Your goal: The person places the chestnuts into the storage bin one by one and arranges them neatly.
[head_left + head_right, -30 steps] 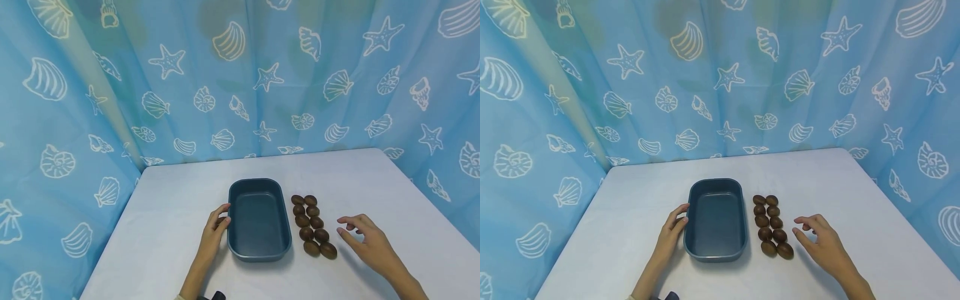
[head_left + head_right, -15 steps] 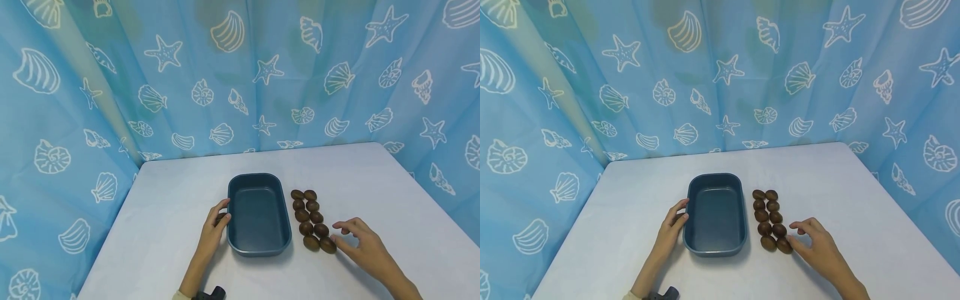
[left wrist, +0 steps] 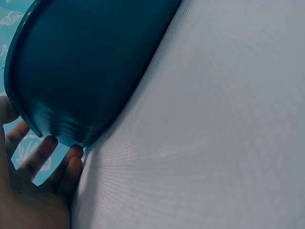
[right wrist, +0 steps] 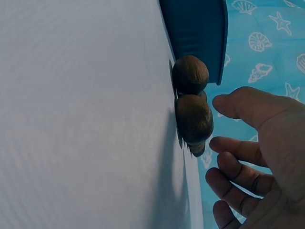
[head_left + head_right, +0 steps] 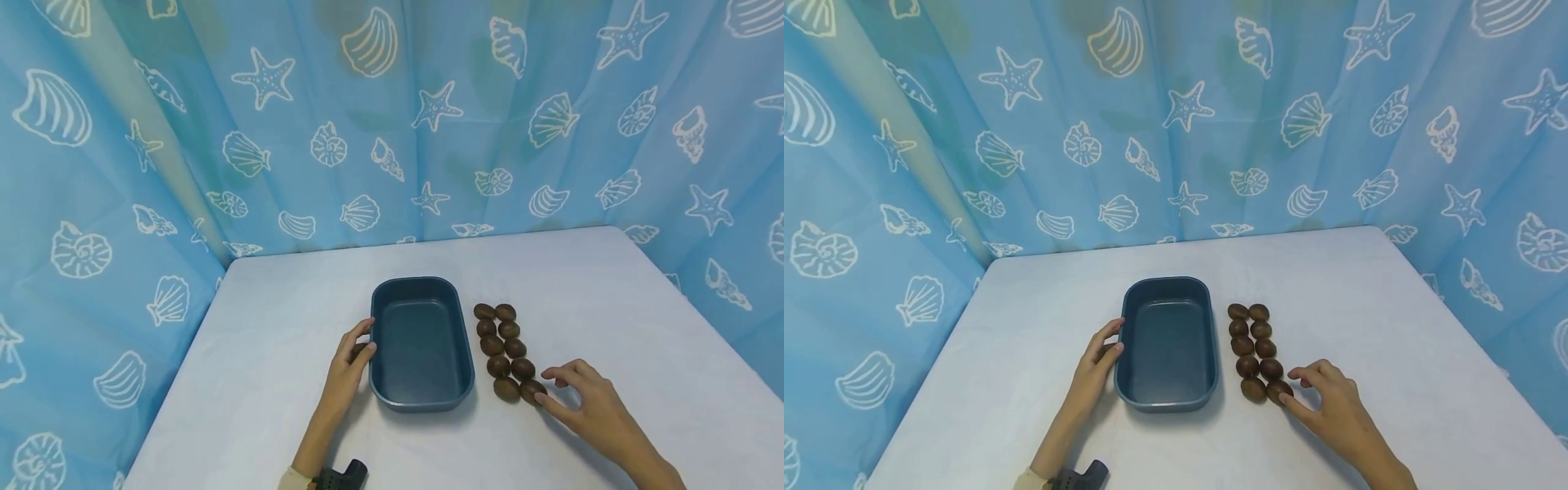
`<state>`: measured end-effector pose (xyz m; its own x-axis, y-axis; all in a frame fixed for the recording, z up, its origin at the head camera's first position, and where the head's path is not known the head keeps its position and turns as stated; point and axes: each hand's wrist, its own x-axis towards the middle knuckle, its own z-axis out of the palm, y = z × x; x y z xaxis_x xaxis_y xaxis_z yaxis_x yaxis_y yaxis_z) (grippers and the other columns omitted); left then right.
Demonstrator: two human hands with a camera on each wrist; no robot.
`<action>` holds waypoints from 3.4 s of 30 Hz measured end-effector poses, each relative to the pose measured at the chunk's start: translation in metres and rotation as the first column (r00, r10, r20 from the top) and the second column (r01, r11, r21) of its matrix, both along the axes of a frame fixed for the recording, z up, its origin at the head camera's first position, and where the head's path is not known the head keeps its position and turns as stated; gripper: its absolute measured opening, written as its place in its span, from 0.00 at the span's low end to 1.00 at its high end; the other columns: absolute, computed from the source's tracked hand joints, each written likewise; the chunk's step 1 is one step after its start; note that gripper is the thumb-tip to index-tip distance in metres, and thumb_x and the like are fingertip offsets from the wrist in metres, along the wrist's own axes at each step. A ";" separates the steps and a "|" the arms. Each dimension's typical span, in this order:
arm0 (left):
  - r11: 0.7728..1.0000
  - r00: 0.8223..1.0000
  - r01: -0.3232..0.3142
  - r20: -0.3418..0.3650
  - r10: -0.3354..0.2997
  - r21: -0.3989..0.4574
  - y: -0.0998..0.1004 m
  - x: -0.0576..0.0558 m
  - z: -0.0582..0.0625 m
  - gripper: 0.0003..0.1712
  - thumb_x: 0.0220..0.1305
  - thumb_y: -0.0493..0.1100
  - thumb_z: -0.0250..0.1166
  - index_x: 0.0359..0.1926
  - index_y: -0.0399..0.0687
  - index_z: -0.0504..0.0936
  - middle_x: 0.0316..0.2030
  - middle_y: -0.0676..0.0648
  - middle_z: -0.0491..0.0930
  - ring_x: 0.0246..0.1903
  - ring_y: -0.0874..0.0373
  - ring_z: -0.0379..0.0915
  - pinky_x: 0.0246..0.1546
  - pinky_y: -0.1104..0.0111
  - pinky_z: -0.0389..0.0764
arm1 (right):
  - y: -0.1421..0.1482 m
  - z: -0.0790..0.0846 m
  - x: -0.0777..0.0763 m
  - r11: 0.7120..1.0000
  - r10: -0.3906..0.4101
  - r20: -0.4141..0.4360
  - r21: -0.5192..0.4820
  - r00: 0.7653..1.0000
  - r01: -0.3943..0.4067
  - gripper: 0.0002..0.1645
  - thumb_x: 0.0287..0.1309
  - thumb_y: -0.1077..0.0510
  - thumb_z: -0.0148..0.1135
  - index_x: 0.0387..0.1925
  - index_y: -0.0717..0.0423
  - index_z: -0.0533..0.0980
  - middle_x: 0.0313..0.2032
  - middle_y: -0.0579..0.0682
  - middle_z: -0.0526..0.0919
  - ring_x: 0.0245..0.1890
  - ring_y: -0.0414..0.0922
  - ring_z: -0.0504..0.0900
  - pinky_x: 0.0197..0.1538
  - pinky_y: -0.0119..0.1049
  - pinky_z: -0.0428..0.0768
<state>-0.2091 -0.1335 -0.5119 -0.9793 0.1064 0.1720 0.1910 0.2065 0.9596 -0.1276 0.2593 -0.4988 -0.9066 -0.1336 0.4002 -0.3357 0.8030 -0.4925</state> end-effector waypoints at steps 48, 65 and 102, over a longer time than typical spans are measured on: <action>1.000 1.000 0.018 0.011 -0.018 -0.018 0.005 0.015 0.034 0.26 0.77 0.42 0.55 0.73 0.50 0.67 0.63 0.40 0.69 0.54 0.51 0.74 0.57 0.56 0.73 | -0.014 0.025 -0.005 0.999 0.013 -0.096 0.033 0.995 -0.010 0.22 0.41 0.58 0.82 0.41 0.48 0.82 0.35 0.35 0.74 0.34 0.40 0.75 0.38 0.40 0.75; 1.000 1.000 0.011 0.012 -0.011 -0.019 0.003 0.014 0.034 0.26 0.76 0.42 0.55 0.73 0.50 0.67 0.62 0.41 0.69 0.54 0.51 0.75 0.57 0.56 0.74 | -0.035 0.061 -0.021 0.998 0.060 0.005 0.028 0.998 -0.060 0.21 0.48 0.54 0.80 0.45 0.51 0.82 0.39 0.40 0.76 0.39 0.45 0.76 0.45 0.51 0.70; 1.000 0.999 0.030 0.011 -0.030 -0.009 0.001 0.014 0.038 0.26 0.76 0.42 0.55 0.73 0.50 0.67 0.63 0.36 0.68 0.52 0.51 0.74 0.54 0.58 0.74 | -0.078 0.090 -0.082 0.976 0.216 0.071 0.007 0.974 -0.217 0.19 0.55 0.51 0.75 0.48 0.50 0.81 0.38 0.44 0.76 0.36 0.41 0.74 0.36 0.37 0.77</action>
